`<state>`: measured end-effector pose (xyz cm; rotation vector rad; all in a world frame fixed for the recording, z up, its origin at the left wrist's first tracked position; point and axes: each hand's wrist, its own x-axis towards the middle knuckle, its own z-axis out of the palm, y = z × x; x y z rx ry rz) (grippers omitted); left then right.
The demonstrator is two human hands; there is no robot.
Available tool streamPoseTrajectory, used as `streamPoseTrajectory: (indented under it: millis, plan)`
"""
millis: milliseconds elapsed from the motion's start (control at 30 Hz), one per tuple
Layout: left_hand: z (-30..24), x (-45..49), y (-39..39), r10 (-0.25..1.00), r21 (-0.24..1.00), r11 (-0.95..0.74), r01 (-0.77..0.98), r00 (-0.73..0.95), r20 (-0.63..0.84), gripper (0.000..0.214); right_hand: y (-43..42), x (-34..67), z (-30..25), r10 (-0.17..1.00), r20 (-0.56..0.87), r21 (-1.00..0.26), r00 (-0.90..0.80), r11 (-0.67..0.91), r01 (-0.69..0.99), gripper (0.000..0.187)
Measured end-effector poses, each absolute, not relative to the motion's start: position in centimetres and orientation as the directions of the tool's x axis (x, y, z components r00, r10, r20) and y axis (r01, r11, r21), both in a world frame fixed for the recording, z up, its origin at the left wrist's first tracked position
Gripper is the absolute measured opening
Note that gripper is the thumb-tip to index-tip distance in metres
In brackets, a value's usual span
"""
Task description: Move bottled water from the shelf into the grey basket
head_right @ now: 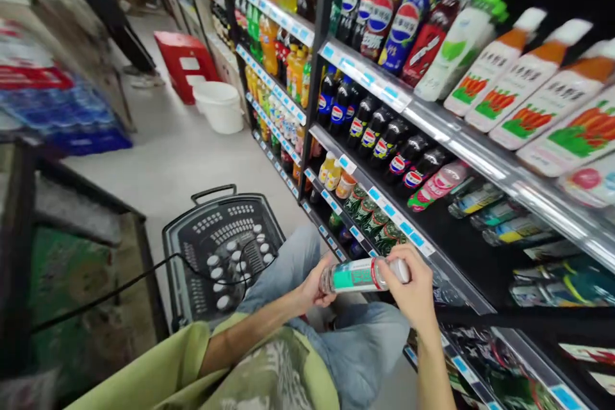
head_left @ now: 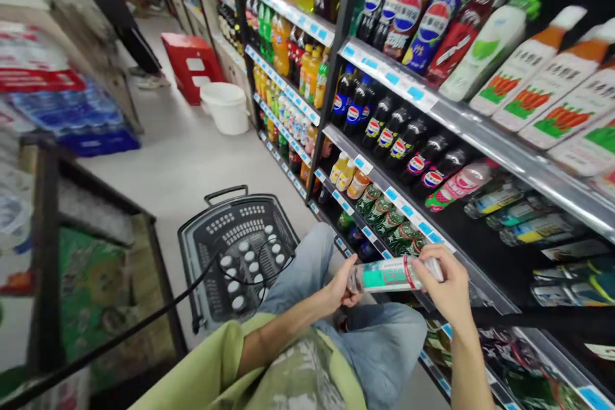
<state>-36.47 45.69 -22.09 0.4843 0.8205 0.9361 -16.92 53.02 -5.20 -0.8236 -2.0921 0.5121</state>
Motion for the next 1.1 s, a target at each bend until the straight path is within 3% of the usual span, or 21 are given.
streamPoseTrajectory:
  millis: [100, 233, 300, 367, 433, 533, 633, 833, 1100]
  plan:
    - [-21.6, -36.4, 45.1, 0.789, 0.654, 0.606, -0.453, 0.445, -0.423, 0.084, 52.9, -16.5, -5.6, 0.696, 0.542, -0.596, -0.471, 0.713, 0.369, 0.015]
    - [-21.2, -36.7, 44.6, 0.905, 0.864, 0.417, -0.282, 0.215, -0.366, 0.074, 52.4, -16.4, -6.4, 0.706, 0.558, -0.660, -0.436, 0.696, 0.283, 0.020]
    - [-20.9, -37.2, 44.3, 0.980, 0.978, 0.201, -0.060, 0.019, -0.200, 0.052, 52.0, -16.7, -7.2, 0.715, 0.562, -0.683, -0.415, 0.685, 0.254, 0.027]
    - [-20.3, -37.8, 43.8, 0.995, 0.987, -0.041, 0.157, -0.080, 0.054, 0.028, 51.7, -17.2, -8.3, 0.722, 0.549, -0.672, -0.421, 0.681, 0.292, 0.031]
    - [-19.6, -38.1, 43.3, 0.962, 0.934, -0.250, 0.255, -0.040, 0.269, 0.040, 51.6, -17.7, -9.6, 0.706, 0.526, -0.603, -0.474, 0.703, 0.378, 0.032]
    - [-18.6, -37.9, 43.1, 0.894, 0.856, -0.439, 0.272, 0.041, 0.446, 0.059, 52.0, -18.8, -11.5, 0.636, 0.502, -0.443, -0.586, 0.771, 0.458, 0.028]
    - [-18.4, -37.5, 43.8, 0.873, 0.806, -0.466, 0.366, 0.039, 0.487, 0.062, 52.5, -20.2, -12.9, 0.632, 0.476, -0.398, -0.612, 0.775, 0.490, 0.029]
    - [-18.7, -38.6, 45.4, 0.876, 0.690, -0.419, 0.591, 0.062, 0.479, 0.037, 52.7, -23.1, -14.3, 0.700, 0.368, -0.520, -0.612, 0.701, 0.489, 0.031]
    - [-18.6, -43.8, 45.4, 0.903, 0.744, -0.269, 0.612, -0.109, 0.416, 0.039, 52.3, -25.0, -14.7, 0.753, 0.150, -0.847, -0.641, 0.432, 0.309, 0.050]
